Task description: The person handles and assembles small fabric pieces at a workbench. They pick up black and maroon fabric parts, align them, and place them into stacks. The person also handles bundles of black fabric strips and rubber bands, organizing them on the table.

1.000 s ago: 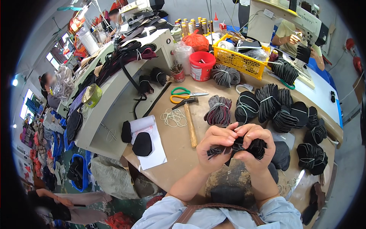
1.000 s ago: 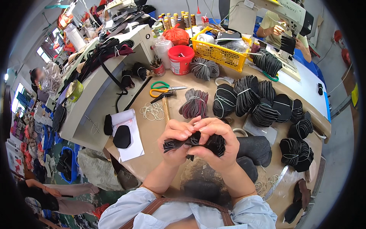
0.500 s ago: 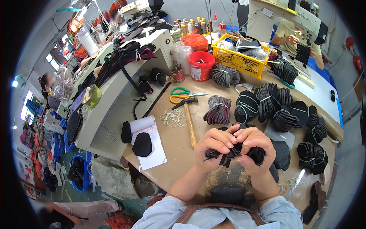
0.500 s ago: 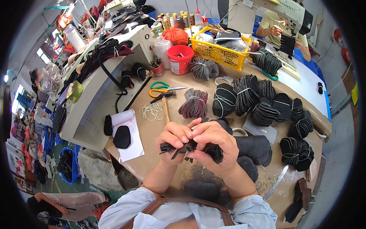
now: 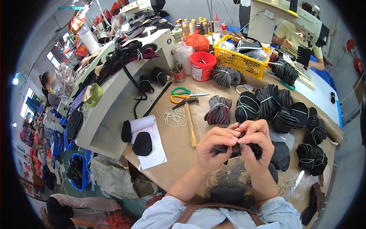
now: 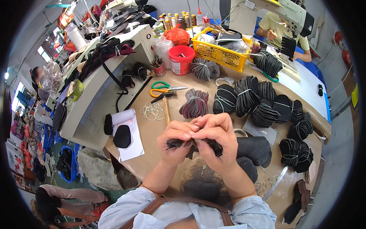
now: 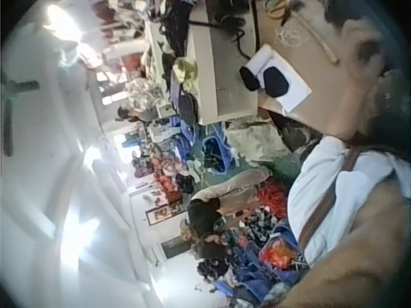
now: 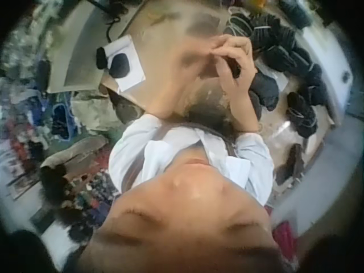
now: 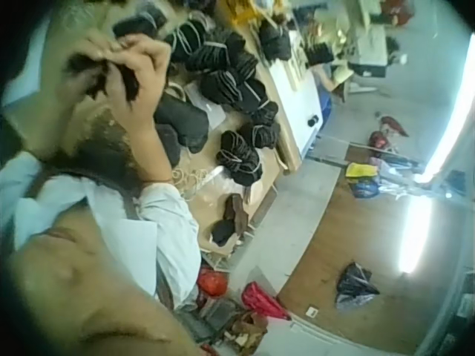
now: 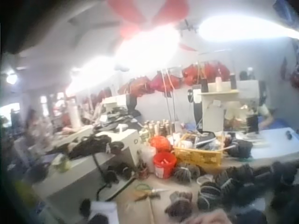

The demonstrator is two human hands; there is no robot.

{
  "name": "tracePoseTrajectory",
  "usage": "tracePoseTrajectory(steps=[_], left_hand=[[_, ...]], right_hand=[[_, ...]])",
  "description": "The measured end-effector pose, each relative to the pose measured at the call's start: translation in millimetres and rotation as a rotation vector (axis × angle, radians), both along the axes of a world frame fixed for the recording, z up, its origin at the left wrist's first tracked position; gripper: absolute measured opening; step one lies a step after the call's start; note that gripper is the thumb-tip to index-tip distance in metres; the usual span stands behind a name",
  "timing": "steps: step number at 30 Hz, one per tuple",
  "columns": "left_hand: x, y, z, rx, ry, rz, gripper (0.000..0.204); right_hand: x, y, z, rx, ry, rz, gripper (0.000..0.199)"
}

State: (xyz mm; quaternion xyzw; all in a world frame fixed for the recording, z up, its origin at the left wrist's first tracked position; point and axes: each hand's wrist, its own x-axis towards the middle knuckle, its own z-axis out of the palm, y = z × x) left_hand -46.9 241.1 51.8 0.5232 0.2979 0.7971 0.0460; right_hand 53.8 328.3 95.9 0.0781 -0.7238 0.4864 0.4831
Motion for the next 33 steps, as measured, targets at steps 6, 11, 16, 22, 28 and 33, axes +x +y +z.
tracePoseTrajectory(steps=[6,11,16,22,28,33], left_hand=[[8,-5,10,-0.150,-0.137,0.143,0.029],[8,-5,7,-0.158,-0.149,0.140,0.027],[7,-4,4,-0.159,-0.134,0.174,0.024],[9,-5,9,-0.170,-0.143,0.182,0.020],[9,-5,5,-0.178,-0.161,0.184,0.020],[8,-5,4,-0.193,-0.156,0.206,0.020]], right_hand=[[-11,-3,-14,-0.405,0.076,0.153,0.009],[-11,-1,-18,-0.418,0.076,0.172,0.010],[-10,-1,-15,-0.395,0.054,0.168,0.010],[-9,0,-15,-0.400,0.044,0.173,0.009],[-9,0,-17,-0.387,0.033,0.188,0.009],[-9,-1,-15,-0.382,0.018,0.176,0.008]])
